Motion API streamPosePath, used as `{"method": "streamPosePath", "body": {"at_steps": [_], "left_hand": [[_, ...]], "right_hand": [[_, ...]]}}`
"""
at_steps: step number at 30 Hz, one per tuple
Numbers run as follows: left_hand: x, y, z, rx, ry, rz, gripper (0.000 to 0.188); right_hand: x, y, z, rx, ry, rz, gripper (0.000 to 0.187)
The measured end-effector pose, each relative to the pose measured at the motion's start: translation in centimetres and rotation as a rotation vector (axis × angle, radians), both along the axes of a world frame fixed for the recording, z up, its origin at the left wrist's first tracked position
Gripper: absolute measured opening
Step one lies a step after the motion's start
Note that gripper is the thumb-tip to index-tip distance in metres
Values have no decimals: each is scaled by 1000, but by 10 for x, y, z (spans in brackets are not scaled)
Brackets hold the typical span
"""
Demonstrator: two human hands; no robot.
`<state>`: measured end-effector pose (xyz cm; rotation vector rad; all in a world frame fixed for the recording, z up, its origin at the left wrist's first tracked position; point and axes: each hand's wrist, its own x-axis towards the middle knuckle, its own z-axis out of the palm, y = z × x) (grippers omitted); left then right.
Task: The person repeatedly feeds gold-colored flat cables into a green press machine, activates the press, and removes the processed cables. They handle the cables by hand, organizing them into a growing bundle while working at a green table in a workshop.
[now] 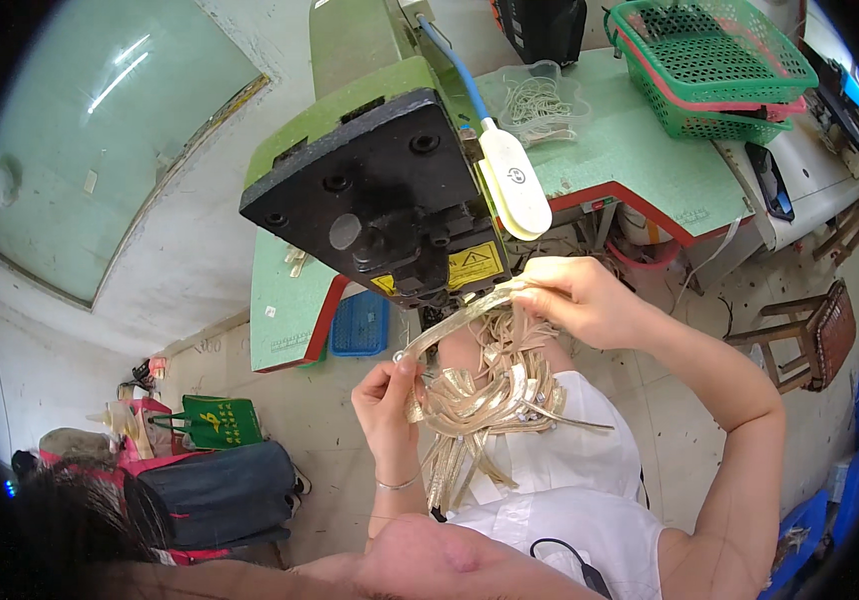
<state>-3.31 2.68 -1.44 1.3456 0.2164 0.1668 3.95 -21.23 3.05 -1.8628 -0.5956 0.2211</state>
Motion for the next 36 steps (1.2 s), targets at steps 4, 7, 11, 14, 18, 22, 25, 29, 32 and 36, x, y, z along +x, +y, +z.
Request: {"method": "streamPosePath", "body": {"at_steps": [4, 7, 11, 14, 18, 22, 25, 29, 32, 36], "left_hand": [[-10, 18, -12, -89, 4, 59, 18], [-11, 27, -20, -86, 59, 67, 20], [11, 23, -41, 192, -80, 180, 16], [35, 10, -26, 689, -424, 63, 17], [39, -16, 18, 587, -92, -323, 17], [40, -21, 14, 228, 19, -326, 19], [31, -22, 7, 199, -13, -243, 18], [17, -13, -7, 174, -48, -141, 17], [3, -9, -7, 143, -11, -58, 18], [0, 12, -18, 127, -71, 52, 22]], "right_hand": [[-2, 13, -9, 14, -8, -25, 17], [-2, 24, -5, 14, 25, -37, 16], [5, 28, -3, -67, 207, -36, 16], [13, 30, 0, 10, 184, -18, 21], [26, 24, 10, -104, 107, 71, 29], [30, 8, 25, -339, 350, 91, 29], [26, -2, 27, -241, 592, 97, 26], [12, 9, 18, -34, 640, 93, 23], [7, 24, 5, 21, 541, 113, 25], [-1, 38, -18, 61, 569, 140, 25]]}}
